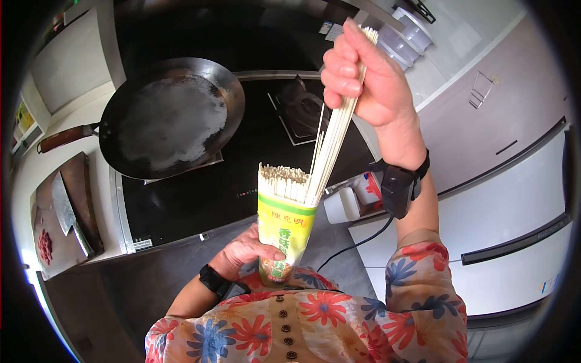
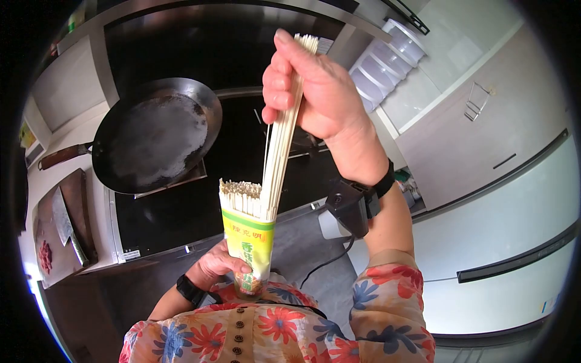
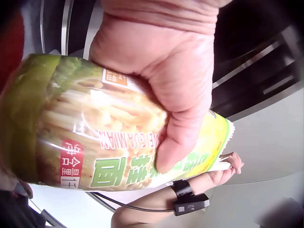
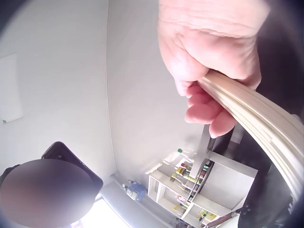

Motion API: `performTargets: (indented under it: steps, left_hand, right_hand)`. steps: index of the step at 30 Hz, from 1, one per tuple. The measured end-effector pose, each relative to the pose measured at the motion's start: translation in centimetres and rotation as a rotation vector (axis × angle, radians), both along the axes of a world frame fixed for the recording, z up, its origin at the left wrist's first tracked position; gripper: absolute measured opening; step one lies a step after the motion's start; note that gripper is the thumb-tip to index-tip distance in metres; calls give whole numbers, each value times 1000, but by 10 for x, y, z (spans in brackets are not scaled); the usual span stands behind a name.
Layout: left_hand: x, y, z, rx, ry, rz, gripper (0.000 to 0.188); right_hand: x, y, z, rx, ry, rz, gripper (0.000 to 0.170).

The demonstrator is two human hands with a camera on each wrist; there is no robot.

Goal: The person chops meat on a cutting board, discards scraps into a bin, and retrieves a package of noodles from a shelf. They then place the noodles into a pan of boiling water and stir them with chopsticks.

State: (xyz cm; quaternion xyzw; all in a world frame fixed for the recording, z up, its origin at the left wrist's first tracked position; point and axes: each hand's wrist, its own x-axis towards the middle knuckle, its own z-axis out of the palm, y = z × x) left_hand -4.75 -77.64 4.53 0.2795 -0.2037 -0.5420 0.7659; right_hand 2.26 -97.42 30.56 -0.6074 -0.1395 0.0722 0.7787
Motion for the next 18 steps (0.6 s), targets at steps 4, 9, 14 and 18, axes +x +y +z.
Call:
performTargets:
  steps: [4, 9, 14, 18]
  left_hand:
    - [5, 19, 7, -15, -6, 60, 56]
    - [15, 49, 9, -18, -5, 202, 60]
    - [15, 75, 2, 10, 15, 332, 59]
    - [10, 91, -8, 5, 53, 401, 58]
  right_hand:
    - [30, 12, 18, 36, -50, 100, 36]
    - [64, 39, 47, 177, 53, 205, 37]
    - [132, 53, 57, 239, -163, 163, 36]
    - [166, 63, 42, 338, -259, 26, 33]
